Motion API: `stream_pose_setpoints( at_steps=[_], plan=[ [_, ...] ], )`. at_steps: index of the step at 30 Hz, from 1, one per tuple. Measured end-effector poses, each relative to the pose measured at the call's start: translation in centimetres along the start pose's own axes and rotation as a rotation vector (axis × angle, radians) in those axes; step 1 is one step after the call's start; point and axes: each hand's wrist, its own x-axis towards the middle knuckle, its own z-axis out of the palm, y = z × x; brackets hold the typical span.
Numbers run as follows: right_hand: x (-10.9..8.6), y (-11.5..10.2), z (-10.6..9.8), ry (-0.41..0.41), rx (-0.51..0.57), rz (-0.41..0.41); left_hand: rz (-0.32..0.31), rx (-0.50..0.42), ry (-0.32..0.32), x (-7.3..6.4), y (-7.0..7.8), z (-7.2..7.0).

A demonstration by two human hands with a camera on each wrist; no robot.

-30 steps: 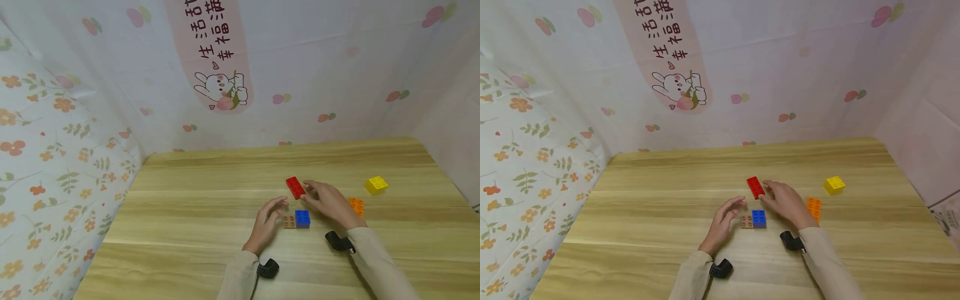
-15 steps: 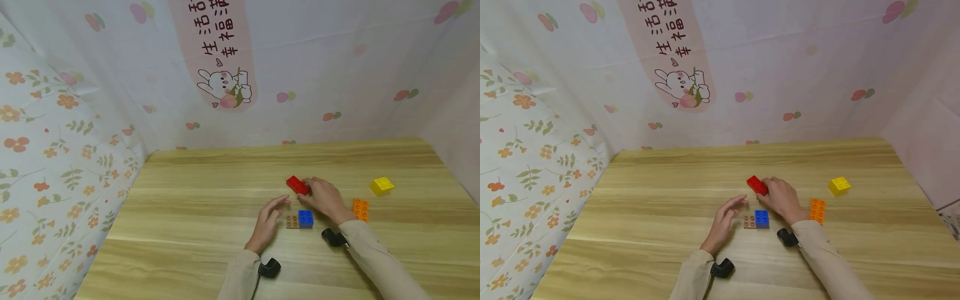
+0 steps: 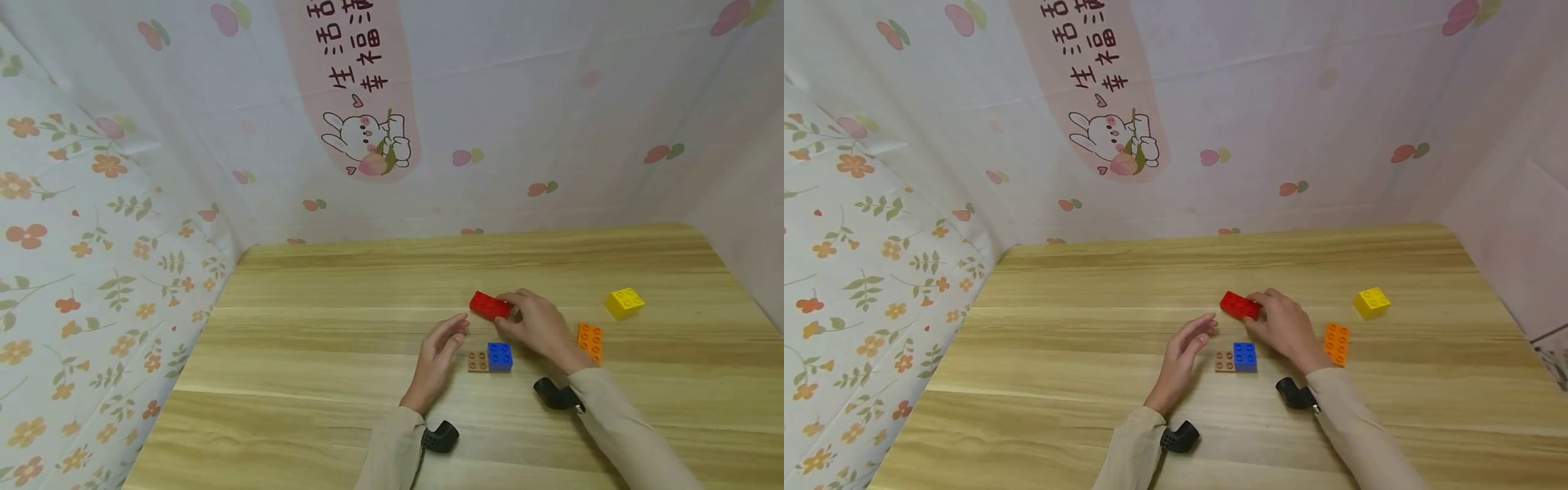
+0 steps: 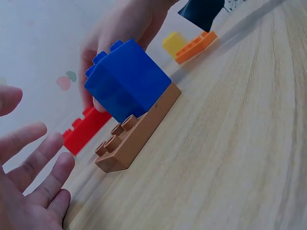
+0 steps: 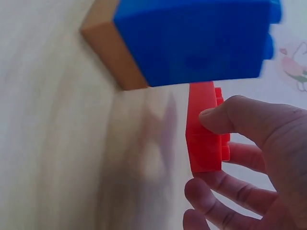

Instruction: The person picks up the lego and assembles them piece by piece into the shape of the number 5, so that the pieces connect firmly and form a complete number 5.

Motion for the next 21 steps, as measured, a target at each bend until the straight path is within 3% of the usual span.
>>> stream_pose_setpoints(
  at_steps=[6, 15, 21],
  plan=[
    [-0.5, -0.1, -1.1, 0.006, -0.010, -0.023, -0.001, -0.015, 0.032, 0.0, -0.1, 0.1],
    [-1.6, -1.0, -2.1, 0.049, 0.024, -0.106, -0.024, 0.042, 0.043, 0.0, 0.0, 0.0],
    [-2.3, -1.9, -2.6, 0.086, 0.032, -0.190, 0.021, 0.059, 0.030, 0.0, 0.0, -0.1]
  ],
)
